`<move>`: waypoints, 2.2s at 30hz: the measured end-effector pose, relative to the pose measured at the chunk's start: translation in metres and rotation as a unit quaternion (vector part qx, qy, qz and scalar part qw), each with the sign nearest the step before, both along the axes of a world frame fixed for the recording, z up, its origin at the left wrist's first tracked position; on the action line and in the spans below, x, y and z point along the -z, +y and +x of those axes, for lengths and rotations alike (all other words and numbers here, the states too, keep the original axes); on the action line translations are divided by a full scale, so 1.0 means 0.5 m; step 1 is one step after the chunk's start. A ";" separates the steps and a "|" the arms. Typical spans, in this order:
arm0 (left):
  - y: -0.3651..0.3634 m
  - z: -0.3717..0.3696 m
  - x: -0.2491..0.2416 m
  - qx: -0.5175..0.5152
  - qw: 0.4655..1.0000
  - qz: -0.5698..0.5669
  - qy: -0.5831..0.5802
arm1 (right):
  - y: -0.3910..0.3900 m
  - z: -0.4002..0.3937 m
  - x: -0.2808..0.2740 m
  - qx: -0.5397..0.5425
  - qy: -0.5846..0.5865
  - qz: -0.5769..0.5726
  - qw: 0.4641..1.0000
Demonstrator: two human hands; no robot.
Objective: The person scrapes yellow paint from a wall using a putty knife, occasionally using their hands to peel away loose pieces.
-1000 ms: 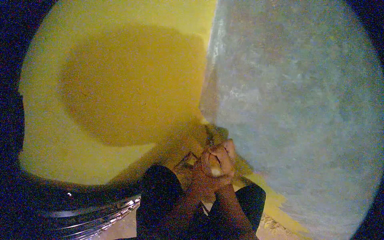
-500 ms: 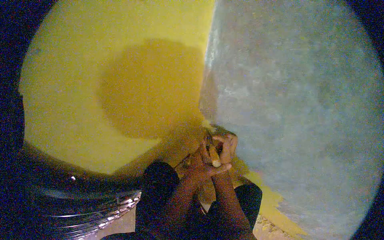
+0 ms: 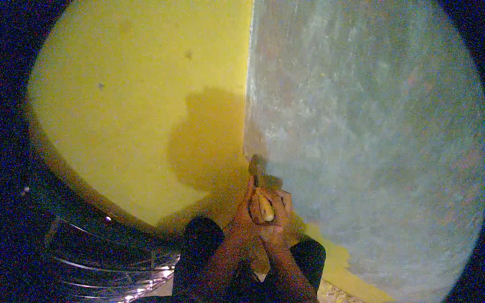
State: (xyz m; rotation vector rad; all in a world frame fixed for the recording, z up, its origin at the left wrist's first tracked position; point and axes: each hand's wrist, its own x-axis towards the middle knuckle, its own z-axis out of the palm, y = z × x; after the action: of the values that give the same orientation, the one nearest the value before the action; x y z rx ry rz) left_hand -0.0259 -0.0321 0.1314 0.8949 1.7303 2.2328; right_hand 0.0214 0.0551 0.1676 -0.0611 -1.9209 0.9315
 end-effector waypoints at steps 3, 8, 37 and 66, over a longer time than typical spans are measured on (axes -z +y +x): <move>0.006 -0.015 0.017 0.022 1.000 -0.006 -0.012 | 0.007 0.003 0.041 0.016 -0.021 -0.026 0.999; 0.029 -0.018 0.077 0.021 0.996 -0.068 0.054 | 0.049 0.026 0.103 0.060 -0.050 0.083 0.994; -0.005 -0.054 0.083 0.039 0.994 -0.098 0.012 | 0.024 0.000 0.184 -0.020 -0.314 0.016 0.949; -0.058 -0.056 0.065 0.182 0.952 0.135 -0.204 | 0.043 -0.058 -0.080 0.072 -0.003 0.165 0.984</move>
State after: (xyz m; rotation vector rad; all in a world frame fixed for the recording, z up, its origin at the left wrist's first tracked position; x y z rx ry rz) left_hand -0.0540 -0.0611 0.0987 0.6671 1.0069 2.2267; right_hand -0.0076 0.0765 0.2073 -0.0069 -2.0233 0.5093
